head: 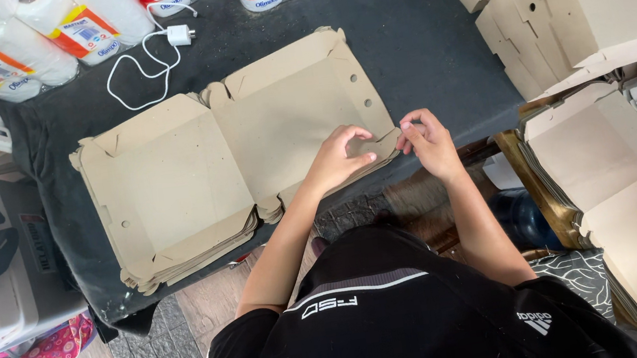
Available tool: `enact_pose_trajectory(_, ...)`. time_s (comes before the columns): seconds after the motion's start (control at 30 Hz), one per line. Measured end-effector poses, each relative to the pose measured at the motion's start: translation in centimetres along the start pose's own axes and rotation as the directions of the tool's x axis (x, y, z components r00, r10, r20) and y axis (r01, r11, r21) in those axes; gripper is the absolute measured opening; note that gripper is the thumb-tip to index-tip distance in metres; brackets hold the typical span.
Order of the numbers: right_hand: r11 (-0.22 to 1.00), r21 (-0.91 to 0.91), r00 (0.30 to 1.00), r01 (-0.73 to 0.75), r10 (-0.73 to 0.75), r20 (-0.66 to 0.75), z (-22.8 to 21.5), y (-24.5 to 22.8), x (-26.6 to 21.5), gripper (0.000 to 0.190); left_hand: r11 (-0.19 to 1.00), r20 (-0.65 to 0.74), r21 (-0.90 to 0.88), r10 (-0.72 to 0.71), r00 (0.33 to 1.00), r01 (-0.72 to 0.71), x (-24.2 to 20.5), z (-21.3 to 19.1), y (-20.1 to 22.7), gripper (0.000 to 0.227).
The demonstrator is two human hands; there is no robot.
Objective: The person assembles cardboard food boxes by hand, folding and tucking the flaps of several flat cardboard pieces one by one to form boxes.
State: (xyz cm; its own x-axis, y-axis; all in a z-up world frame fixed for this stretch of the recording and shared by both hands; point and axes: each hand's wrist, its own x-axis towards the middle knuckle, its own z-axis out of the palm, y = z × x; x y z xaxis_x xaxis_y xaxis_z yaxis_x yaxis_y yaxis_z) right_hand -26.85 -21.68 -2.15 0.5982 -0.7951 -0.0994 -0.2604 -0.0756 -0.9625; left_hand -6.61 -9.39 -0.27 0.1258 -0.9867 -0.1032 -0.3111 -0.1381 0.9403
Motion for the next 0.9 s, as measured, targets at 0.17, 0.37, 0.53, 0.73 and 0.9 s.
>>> enact_pose_trajectory(0.17, 1.0, -0.026, 0.999, -0.01, 0.011, 0.041, 1.7, 0.8, -0.2, 0.015, 0.992, 0.076, 0.124, -0.027, 0.997, 0.018, -2.4, -0.4, -2.5, 0.055)
enact_pose_trajectory(0.37, 0.999, -0.034, 0.997, -0.008, 0.011, 0.079, 3.5, 1.6, -0.8, 0.014, 0.942, 0.05, 0.332, -0.069, 0.996, 0.049, -3.3, -0.4, -6.8, 0.055)
enact_pose_trajectory(0.53, 0.999, -0.048, 0.997, 0.002, 0.002, 0.079, 4.5, 1.4, -1.6, 0.015, 0.952, 0.006, 0.302, -0.057, 0.998, 0.052, -4.0, -0.8, -8.2, 0.047)
enact_pose_trajectory(0.73, 0.998, 0.014, 0.997, 0.053, -0.054, 0.049, 5.3, 2.3, -2.1, 0.014, 0.912, -0.118, 0.41, 0.076, 0.99, -0.022, -4.5, -0.4, -8.8, 0.025)
enact_pose_trajectory(0.9, 0.988, 0.108, 0.992, 0.115, -0.108, -0.064, 6.0, 2.2, -2.6, 0.016, 0.69, -0.224, 0.713, 0.396, 0.891, -0.127, -4.0, 1.0, -11.8, 0.019)
